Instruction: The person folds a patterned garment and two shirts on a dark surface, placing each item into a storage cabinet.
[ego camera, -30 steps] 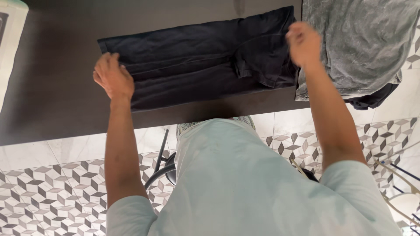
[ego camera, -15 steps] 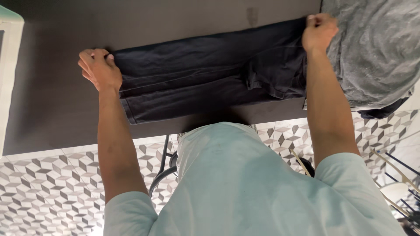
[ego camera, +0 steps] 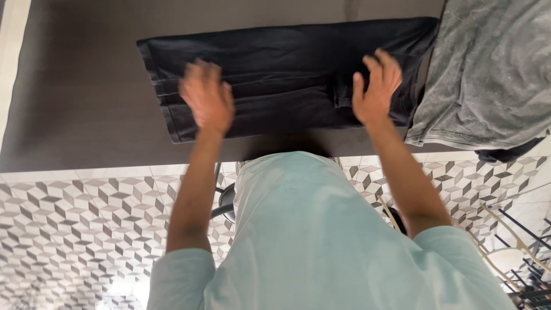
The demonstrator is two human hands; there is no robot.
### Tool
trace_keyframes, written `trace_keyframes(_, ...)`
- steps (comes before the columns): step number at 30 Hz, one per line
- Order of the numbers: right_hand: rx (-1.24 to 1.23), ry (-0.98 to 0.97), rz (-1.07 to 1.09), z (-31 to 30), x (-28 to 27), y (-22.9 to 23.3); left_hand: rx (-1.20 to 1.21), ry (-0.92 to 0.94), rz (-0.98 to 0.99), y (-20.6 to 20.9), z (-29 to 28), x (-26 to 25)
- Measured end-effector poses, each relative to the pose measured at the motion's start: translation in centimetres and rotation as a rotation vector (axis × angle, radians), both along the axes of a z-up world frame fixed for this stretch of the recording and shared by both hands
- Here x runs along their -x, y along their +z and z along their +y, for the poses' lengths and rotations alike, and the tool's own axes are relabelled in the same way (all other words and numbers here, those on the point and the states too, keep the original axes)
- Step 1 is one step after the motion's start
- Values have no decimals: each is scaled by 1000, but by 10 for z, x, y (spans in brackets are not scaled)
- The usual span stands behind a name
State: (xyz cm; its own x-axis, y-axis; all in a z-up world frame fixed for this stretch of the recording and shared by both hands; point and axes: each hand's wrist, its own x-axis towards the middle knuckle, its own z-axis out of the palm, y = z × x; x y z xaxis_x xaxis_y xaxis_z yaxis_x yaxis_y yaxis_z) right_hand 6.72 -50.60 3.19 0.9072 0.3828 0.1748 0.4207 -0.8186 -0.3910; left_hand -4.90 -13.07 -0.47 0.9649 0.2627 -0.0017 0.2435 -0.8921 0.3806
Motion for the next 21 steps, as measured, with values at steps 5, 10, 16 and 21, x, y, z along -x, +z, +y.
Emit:
trace_keyframes(5,-81,-262,195,-21,57,11,581,-271,37,32,-110,11)
trace_keyframes(10,146,-237,245,-63,84,11,548,-506,3,47,-182,-9)
trace_keyframes(16,115,-238,100,-98,87,-3,90,-719,32,25,-224,-51)
trace_keyframes(21,-252,-190,-7,-100,66,27,18,-681,189,20,-229,-60)
